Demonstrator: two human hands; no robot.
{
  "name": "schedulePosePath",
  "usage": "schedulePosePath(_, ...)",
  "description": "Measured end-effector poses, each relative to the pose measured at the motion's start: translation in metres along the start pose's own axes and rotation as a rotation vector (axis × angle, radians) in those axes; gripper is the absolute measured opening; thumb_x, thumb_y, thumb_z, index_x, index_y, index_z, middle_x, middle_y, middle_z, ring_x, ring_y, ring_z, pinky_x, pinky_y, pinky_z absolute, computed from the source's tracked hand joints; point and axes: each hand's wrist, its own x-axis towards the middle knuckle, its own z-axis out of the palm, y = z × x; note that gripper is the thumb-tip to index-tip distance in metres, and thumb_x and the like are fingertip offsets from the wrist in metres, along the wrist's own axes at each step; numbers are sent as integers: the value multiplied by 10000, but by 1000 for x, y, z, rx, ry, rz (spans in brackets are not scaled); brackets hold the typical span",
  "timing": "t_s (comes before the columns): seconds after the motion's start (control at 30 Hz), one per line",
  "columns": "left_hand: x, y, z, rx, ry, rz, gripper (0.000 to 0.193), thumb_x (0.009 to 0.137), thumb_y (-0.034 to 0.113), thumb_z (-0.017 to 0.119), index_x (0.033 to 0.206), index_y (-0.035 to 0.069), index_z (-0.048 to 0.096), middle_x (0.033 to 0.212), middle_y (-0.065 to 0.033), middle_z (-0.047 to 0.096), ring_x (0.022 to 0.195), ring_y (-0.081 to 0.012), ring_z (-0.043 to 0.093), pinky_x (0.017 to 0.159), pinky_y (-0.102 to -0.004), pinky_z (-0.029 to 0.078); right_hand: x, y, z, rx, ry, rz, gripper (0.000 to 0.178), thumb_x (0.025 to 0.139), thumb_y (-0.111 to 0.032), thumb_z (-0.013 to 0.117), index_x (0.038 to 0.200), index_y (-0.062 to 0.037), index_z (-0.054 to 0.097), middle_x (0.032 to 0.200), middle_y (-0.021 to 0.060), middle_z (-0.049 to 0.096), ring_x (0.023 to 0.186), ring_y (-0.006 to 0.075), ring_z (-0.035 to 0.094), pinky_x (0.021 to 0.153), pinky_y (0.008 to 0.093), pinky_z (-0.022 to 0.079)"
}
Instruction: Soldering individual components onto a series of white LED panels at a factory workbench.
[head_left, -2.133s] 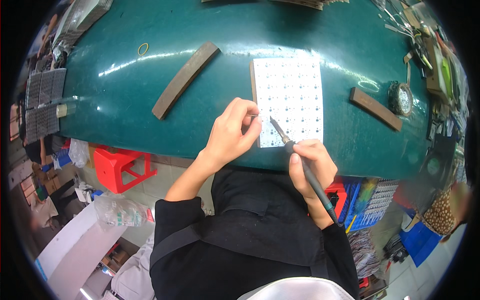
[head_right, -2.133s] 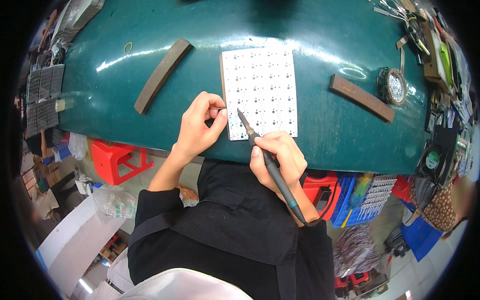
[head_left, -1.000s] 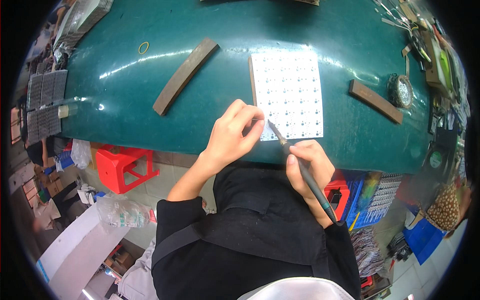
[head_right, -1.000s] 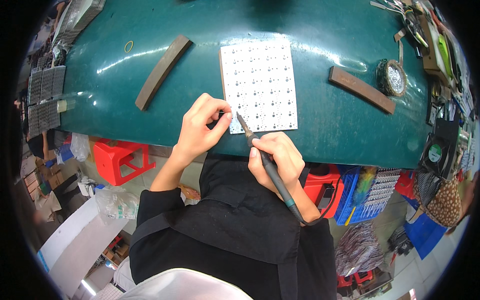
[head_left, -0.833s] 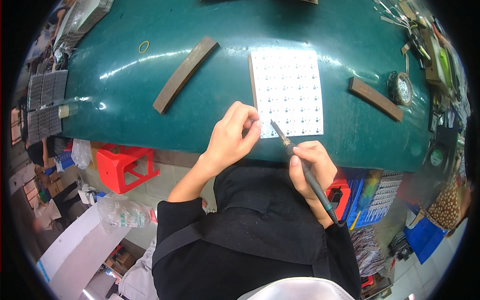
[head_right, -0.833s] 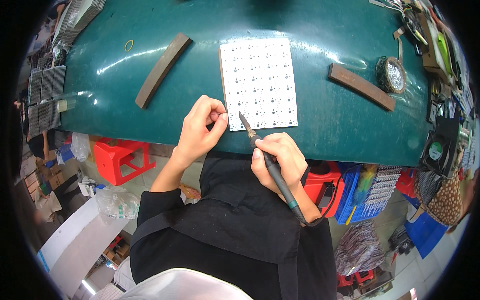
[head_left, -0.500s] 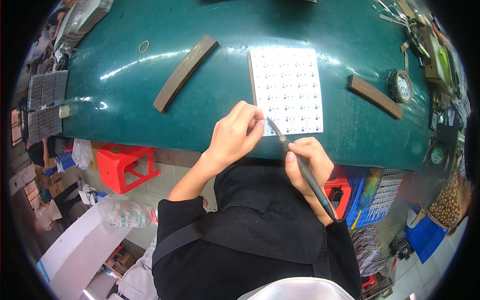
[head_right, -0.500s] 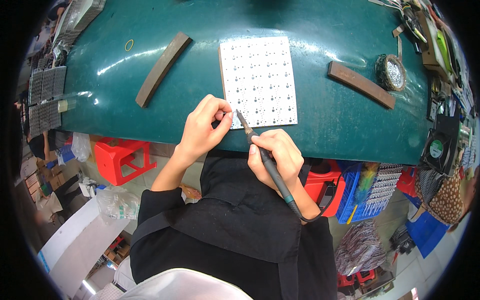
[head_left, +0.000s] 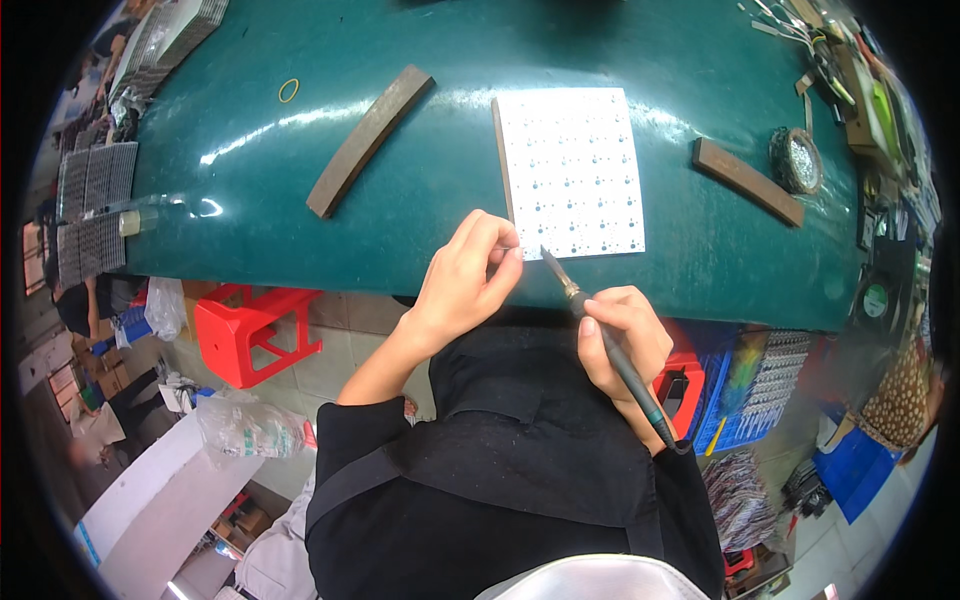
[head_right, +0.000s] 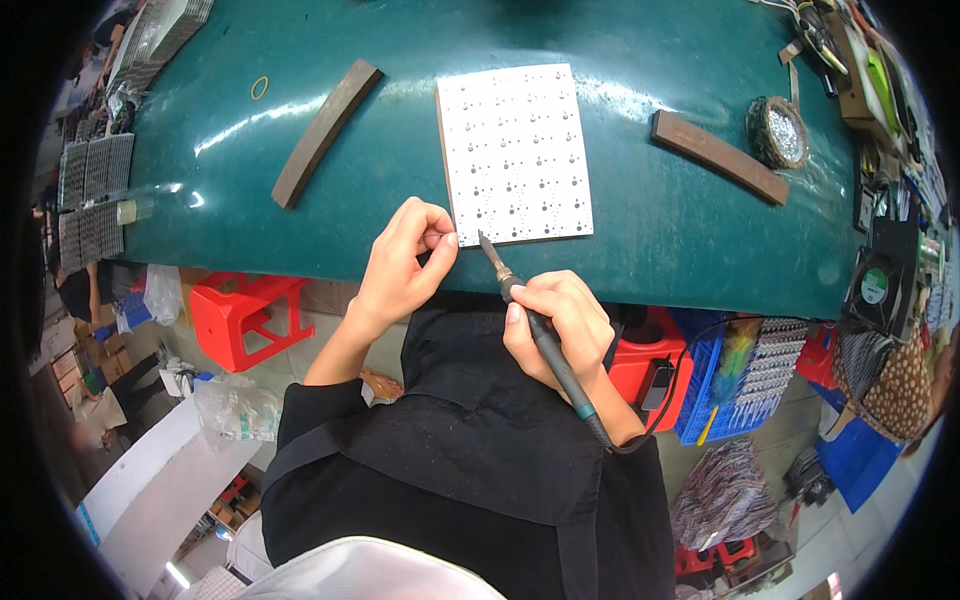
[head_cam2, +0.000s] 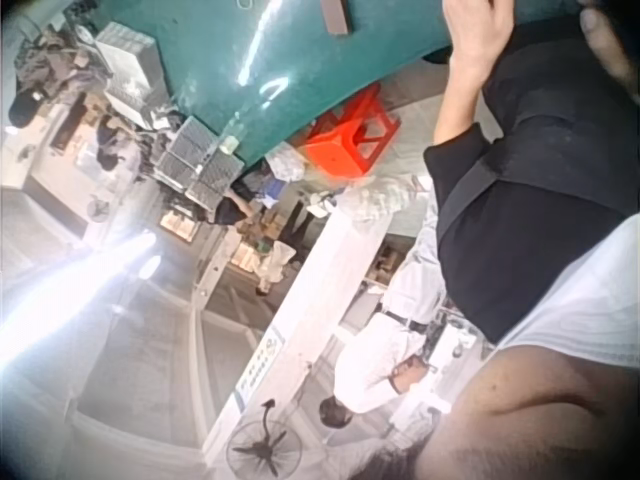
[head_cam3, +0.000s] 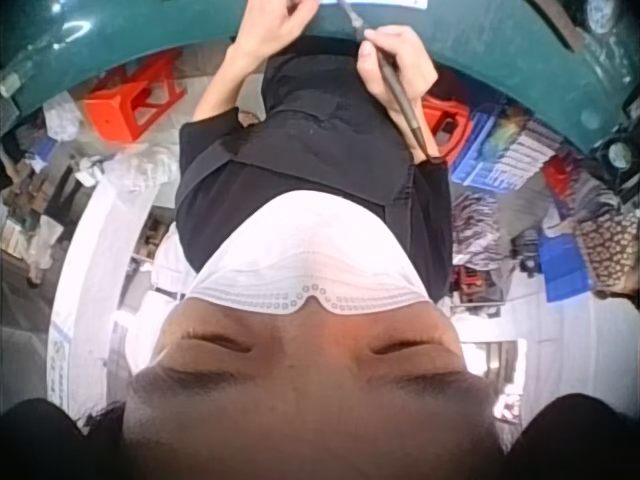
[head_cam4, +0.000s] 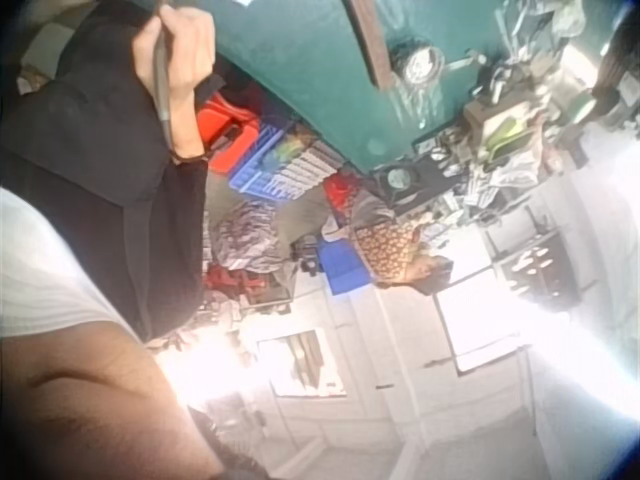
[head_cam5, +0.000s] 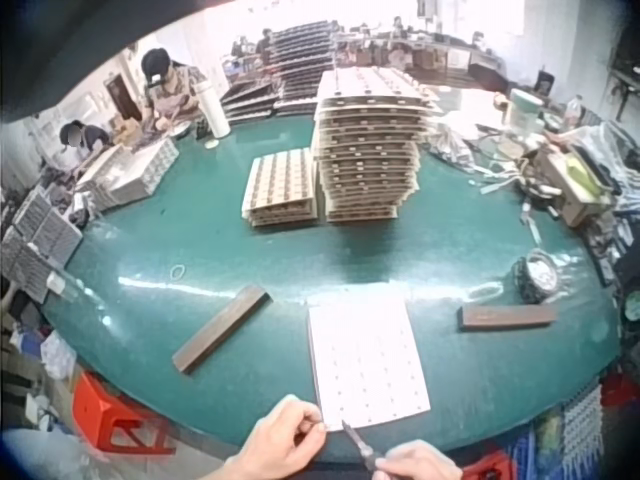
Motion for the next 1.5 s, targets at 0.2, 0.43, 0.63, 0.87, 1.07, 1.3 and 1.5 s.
schedulePosePath(0.2,1,1,-1,200,-90,79,118,873,86,647,953,66,562,872,-80,569,694,-221,639,603,-340,513,-1,0,3,-17,-24,31,217,704,84,683,905,25,627,710,119,624,618,230,624,569,297,498)
schedulePosePath(0.43,1,2,1,255,-95,119,121,851,83,665,930,74,574,856,-75,571,678,-226,650,585,-347,513,-4,0,3,-23,-12,0,199,708,77,687,889,21,625,709,119,624,614,225,620,557,293,489)
schedulePosePath(0.63,0,4,0,212,-83,126,102,836,85,687,903,81,610,805,-59,559,630,-192,610,556,-323,484,-9,-2,0,-18,-14,8,198,710,75,687,891,22,628,713,119,628,615,223,623,558,296,492)
schedulePosePath(0.87,11,17,-32,-62,160,-22,84,829,53,744,909,75,733,678,51,364,580,-41,316,510,-230,251,19,17,-56,-316,166,91,113,839,-43,662,948,-13,667,866,113,653,776,197,619,715,306,499)
schedulePosePath(1.07,46,21,-40,-661,201,-52,99,1004,118,551,1052,43,594,706,62,412,591,-23,338,519,-211,268,66,94,-149,-1168,381,53,188,886,-65,664,1070,-33,679,929,127,613,830,278,602,780,371,492)
schedulePosePath(1.3,111,17,-27,-379,355,170,97,963,127,630,994,39,603,780,40,528,614,-18,369,526,-191,317,84,48,-72,-241,337,180,146,851,-23,664,992,13,681,924,103,645,861,170,609,779,291,493)
schedulePosePath(1.5,144,-5,-14,165,253,253,98,828,80,682,877,52,603,803,-47,556,618,-146,520,536,-291,437,114,48,-12,39,43,162,165,815,-16,689,974,24,674,832,101,653,707,143,594,664,257,488)
